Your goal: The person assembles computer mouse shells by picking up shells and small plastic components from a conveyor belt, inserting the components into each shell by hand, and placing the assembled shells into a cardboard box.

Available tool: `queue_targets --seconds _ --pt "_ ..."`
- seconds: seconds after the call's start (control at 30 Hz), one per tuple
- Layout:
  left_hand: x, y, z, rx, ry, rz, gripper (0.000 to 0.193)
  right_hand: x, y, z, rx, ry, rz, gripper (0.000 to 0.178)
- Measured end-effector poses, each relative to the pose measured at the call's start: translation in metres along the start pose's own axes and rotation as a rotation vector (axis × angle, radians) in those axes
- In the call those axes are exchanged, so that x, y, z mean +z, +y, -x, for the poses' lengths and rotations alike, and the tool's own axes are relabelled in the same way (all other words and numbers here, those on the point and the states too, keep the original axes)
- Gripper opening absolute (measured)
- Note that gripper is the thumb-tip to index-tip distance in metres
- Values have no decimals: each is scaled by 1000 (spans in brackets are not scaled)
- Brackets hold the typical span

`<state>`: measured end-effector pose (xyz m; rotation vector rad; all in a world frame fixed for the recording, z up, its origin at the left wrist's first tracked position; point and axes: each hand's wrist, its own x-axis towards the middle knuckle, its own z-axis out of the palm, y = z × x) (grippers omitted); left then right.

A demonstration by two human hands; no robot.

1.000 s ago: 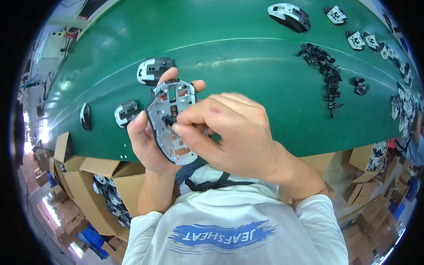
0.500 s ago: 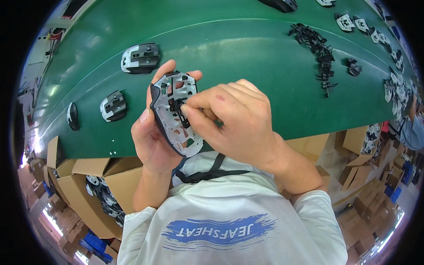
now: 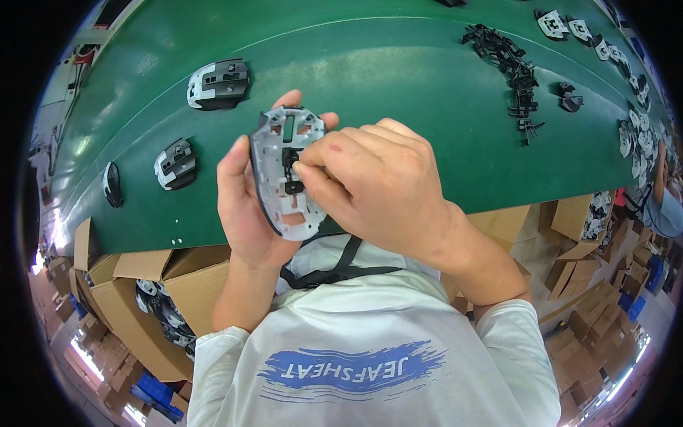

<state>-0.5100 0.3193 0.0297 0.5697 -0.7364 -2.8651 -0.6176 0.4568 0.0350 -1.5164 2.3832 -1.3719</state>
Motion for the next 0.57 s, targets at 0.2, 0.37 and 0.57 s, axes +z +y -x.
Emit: queue_targets --seconds 0.2,0.37,0.57 --pt "-5 -9 1 23 21 -110 69 -6 3 0 -3 -122 20 10" --pt "-8 -5 5 21 -41 62 71 -18 -2 8 -76 -72 81 23" --pt "-13 -6 4 18 -86 64 71 -21 -6 13 -174 -176 188 38"
